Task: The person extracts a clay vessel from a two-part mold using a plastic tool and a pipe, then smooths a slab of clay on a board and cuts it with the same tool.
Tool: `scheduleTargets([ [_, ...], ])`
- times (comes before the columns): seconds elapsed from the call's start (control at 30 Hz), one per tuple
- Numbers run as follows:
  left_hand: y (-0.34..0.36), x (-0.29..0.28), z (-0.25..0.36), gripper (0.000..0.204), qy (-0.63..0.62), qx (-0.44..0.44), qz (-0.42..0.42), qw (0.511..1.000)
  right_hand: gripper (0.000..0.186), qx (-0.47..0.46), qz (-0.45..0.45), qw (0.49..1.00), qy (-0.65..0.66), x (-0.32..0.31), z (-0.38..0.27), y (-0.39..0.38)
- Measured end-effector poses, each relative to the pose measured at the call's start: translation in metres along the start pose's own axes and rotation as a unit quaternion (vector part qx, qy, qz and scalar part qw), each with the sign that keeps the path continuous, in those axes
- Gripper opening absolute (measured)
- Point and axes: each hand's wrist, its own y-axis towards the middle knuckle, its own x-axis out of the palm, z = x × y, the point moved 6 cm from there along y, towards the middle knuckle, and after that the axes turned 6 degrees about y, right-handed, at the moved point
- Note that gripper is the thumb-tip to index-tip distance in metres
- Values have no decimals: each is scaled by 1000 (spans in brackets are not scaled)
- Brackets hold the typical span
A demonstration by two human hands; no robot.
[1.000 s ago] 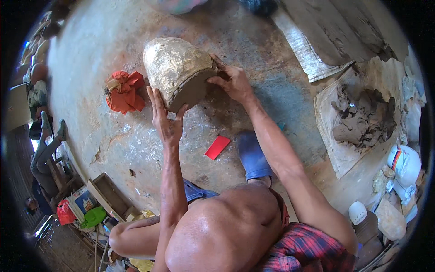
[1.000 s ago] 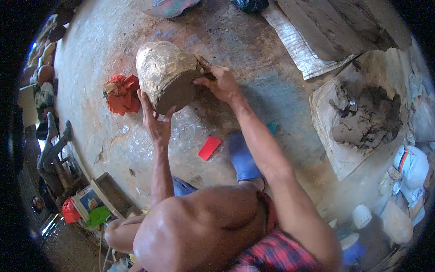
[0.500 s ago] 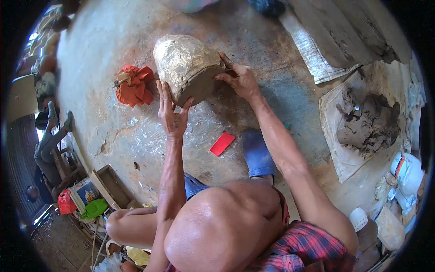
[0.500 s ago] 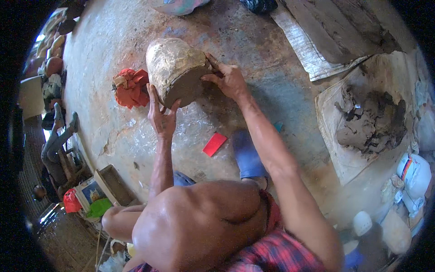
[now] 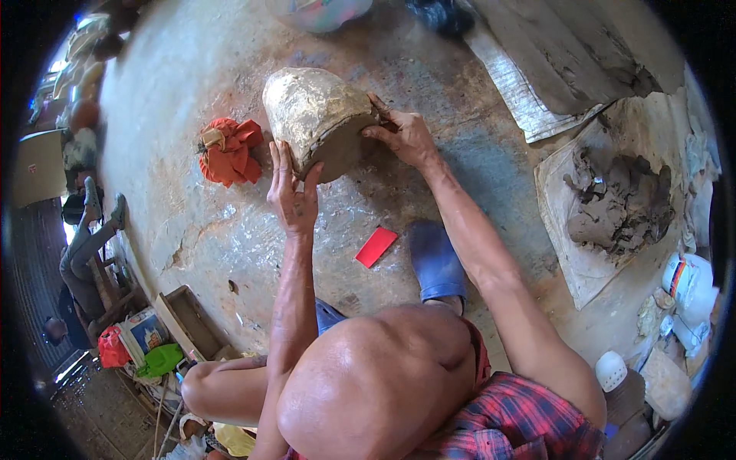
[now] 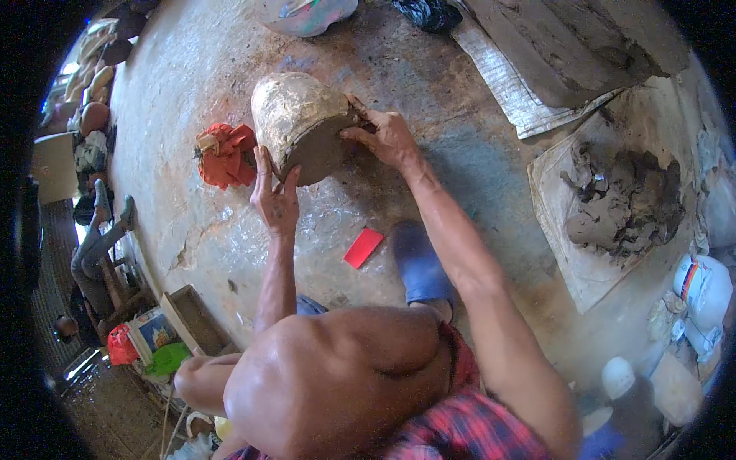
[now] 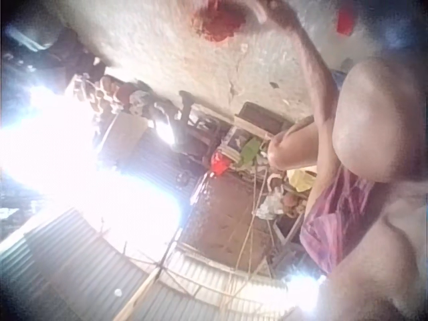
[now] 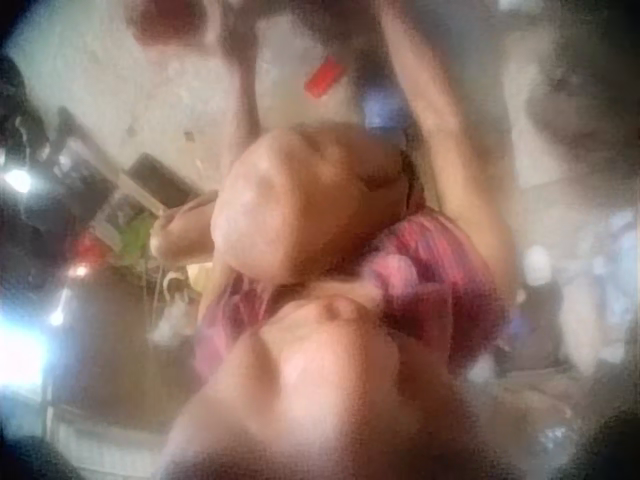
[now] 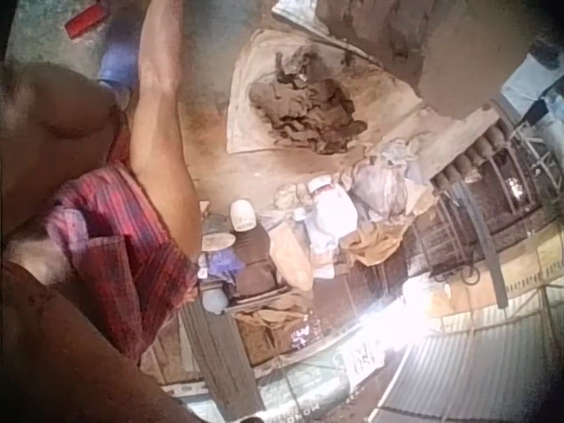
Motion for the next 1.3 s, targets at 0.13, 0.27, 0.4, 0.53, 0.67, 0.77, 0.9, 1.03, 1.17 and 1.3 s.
scheduleTargets([
  [0.13, -3, 1, 3, 79, 31, 15, 16, 999, 73, -24, 13, 999, -25, -3, -2, 2],
  [0.27, -5, 2, 5, 77, -1, -1, 29, 1000, 68, 2, 7, 999, -36, -4, -13, 8],
  [0.4, -7, 5, 13, 76, 18, 5, 35, 999, 65, -32, 31, 998, -51, -7, -13, 9],
  [0.53, -11, 5, 14, 75, -17, -20, 38, 999, 70, -46, 35, 996, -74, -7, -17, 12],
  [0.67, -7, 8, 20, 75, -5, -29, 43, 999, 74, -81, 70, 992, -68, -7, -21, 14],
  [0.77, -10, 9, 20, 74, 9, -28, 43, 999, 74, -93, 25, 990, -98, -13, -21, 16],
  [0.9, -9, 16, 24, 76, 0, -11, 74, 997, 67, -65, 28, 987, -143, -15, -25, 27],
  [1.03, -6, 8, 20, 79, 48, -14, 64, 997, 67, -102, 75, 986, -112, -15, -52, 17],
  [1.17, -4, -9, 65, 80, 174, 57, 105, 978, 57, -179, 156, 966, -105, -13, -77, -9],
  [1.3, 5, 0, 96, 57, 171, 114, 81, 975, 49, -238, 159, 948, -139, 0, -85, -20],
])
